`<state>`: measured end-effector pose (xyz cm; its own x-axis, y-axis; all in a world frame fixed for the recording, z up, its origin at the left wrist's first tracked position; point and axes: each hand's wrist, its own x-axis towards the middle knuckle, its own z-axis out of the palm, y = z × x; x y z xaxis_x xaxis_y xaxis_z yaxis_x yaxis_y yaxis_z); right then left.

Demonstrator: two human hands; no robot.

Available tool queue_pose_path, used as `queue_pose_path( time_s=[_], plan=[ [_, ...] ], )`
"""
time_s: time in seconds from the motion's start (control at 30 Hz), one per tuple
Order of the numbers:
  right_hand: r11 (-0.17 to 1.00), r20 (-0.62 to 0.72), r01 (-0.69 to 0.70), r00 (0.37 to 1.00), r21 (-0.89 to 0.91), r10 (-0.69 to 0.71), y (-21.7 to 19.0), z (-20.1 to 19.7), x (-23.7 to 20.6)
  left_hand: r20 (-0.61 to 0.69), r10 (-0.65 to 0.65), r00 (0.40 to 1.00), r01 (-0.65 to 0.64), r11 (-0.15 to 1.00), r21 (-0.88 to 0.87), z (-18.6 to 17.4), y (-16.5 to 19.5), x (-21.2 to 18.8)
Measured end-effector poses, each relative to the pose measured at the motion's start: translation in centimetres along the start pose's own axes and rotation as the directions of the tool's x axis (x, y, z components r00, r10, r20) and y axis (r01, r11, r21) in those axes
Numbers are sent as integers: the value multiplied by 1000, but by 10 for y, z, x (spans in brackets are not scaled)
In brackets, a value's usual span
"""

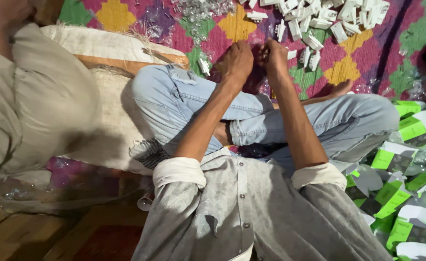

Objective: The person sits on a patterned floor mat and repeatedly picks up small white plastic electrical components and metal screws. They insert the screws into the components by hand and place the assembled units onto a growing pile on the floor.

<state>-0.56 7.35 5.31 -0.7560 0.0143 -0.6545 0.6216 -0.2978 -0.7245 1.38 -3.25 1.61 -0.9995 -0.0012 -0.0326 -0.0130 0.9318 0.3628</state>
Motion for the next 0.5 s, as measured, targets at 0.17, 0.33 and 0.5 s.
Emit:
queue_pose_path(
  time_s=[0.17, 0.33, 0.5],
  plan=[
    [999, -34, 12, 999, -36, -13, 1, 7, -1, 163, -85, 983, 91, 995, -29, -19, -4, -2],
    [999, 2, 20, 1000, -33, -20, 1, 12, -5, 302, -238, 923, 307, 929, -206, -46, -4, -7],
    [998, -13, 18, 1000, -68, -19, 2, 13, -6, 207, -100, 973, 129, 983, -132, -35, -8, -12]
  ],
)
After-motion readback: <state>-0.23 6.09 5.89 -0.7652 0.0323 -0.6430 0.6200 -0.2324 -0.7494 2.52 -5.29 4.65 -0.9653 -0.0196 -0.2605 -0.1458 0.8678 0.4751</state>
